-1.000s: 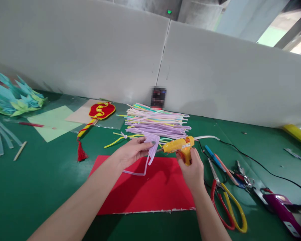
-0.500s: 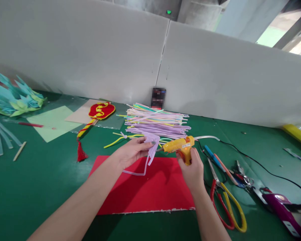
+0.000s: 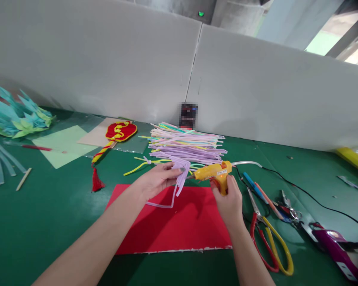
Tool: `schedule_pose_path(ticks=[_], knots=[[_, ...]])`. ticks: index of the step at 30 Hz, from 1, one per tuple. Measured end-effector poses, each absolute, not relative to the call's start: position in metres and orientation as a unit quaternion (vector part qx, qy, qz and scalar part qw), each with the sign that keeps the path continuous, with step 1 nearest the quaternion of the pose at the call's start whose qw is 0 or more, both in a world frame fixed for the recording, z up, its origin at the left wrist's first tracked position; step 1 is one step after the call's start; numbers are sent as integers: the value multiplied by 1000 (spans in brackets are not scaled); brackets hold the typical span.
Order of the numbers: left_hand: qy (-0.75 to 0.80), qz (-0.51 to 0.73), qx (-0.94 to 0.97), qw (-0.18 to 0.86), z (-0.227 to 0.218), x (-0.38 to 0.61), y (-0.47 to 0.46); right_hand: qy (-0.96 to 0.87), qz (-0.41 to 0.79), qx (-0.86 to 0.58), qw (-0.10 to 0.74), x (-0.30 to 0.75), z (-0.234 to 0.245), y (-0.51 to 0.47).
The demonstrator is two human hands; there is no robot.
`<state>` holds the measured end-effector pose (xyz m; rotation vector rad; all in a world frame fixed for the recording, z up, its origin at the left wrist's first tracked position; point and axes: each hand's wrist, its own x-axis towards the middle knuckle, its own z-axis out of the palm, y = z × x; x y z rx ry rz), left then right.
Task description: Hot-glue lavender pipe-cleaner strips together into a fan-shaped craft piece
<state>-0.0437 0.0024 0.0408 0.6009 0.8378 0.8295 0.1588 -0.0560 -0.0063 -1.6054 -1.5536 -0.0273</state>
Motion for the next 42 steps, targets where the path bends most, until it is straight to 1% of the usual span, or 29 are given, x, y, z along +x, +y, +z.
schedule_pose_path(ticks=[42], knots=[[382, 372, 284, 797, 41, -44, 3, -627, -12, -640, 444, 163, -7, -54]])
